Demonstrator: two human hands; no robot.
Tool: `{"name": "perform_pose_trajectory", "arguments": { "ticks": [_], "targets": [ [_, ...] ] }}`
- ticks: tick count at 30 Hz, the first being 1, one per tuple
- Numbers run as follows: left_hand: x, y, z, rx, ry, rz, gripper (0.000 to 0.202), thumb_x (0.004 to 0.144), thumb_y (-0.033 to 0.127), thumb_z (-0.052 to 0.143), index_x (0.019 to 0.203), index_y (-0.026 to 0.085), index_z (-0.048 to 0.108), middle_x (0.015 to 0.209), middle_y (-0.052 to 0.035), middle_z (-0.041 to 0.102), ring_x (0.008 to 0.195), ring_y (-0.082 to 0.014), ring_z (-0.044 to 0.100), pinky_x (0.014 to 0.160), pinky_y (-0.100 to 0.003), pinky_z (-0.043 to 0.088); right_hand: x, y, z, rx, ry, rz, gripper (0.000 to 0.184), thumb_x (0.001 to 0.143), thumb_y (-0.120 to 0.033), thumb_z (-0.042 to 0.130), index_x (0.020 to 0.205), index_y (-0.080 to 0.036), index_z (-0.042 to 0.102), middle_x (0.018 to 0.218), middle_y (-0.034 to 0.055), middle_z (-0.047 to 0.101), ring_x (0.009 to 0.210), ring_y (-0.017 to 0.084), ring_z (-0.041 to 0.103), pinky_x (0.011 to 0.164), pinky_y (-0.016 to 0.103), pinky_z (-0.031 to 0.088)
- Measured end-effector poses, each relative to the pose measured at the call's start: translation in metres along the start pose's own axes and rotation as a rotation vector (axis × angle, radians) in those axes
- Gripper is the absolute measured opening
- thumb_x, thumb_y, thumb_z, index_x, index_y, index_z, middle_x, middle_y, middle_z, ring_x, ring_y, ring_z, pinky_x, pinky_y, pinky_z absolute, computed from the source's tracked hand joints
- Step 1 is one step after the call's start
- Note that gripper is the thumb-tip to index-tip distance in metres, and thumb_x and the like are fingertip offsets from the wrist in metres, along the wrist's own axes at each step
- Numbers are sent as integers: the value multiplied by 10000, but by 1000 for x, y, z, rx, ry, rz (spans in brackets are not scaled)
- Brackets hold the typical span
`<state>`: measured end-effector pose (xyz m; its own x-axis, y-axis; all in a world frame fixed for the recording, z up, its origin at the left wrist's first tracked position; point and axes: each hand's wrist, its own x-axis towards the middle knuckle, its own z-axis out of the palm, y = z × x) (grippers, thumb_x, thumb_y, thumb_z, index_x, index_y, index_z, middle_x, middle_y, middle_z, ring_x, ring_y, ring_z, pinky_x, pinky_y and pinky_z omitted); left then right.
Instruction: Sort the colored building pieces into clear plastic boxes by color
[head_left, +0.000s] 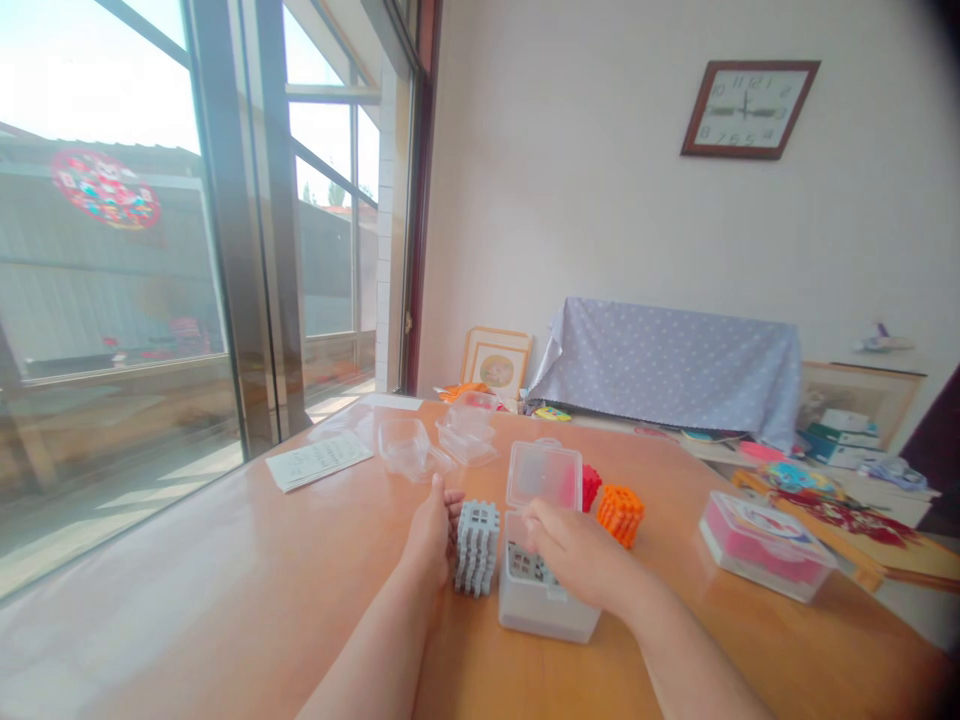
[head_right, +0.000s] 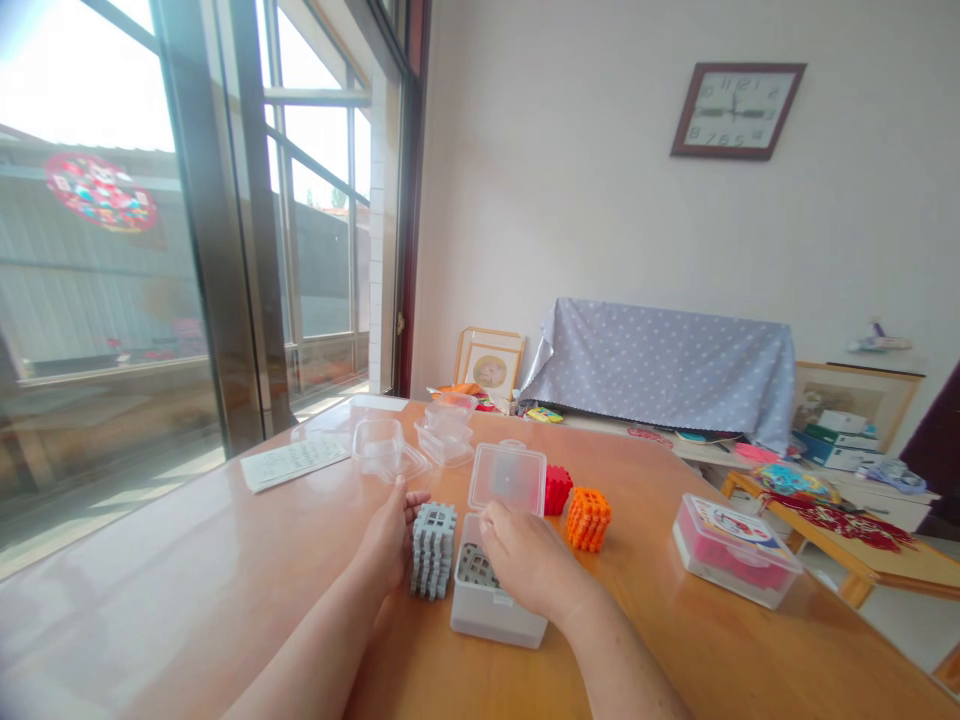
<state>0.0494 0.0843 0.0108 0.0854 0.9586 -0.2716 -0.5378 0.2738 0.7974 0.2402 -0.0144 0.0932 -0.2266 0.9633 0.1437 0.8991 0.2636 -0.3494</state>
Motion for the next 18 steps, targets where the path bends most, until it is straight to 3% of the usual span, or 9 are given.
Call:
{"name": "perform_pose_trajectory", "arguments": {
  "ticks": [4,10,18],
  "targets": [
    [1,-1,-1,32,-5,-6,612,858,728,446,1013,154,587,715,-53,659,560,-176,637,509,-279,487,-2,-4,2,-10,-38,-25,381,1022,-405,274,824,-205,531,794,27,630,716,154,542,610,266,265],
    [3,-2,-3,39,-23,11,637,831,755,461,1013,157,584,744,-56,665,570,-174,638,506,-272,477,-2,-14,6,-99,15,-79,411,1019,-431,285,794,-204,543,829,46,647,776,177,562,677,283,311],
    [-4,3,3,26,18,-12,559,880,690,451,976,155,581,706,-39,644,501,-136,582,466,-238,417,0,-5,2,154,116,27,334,997,-429,347,978,-224,610,916,45,680,882,190,614,777,287,421]
  ]
}}
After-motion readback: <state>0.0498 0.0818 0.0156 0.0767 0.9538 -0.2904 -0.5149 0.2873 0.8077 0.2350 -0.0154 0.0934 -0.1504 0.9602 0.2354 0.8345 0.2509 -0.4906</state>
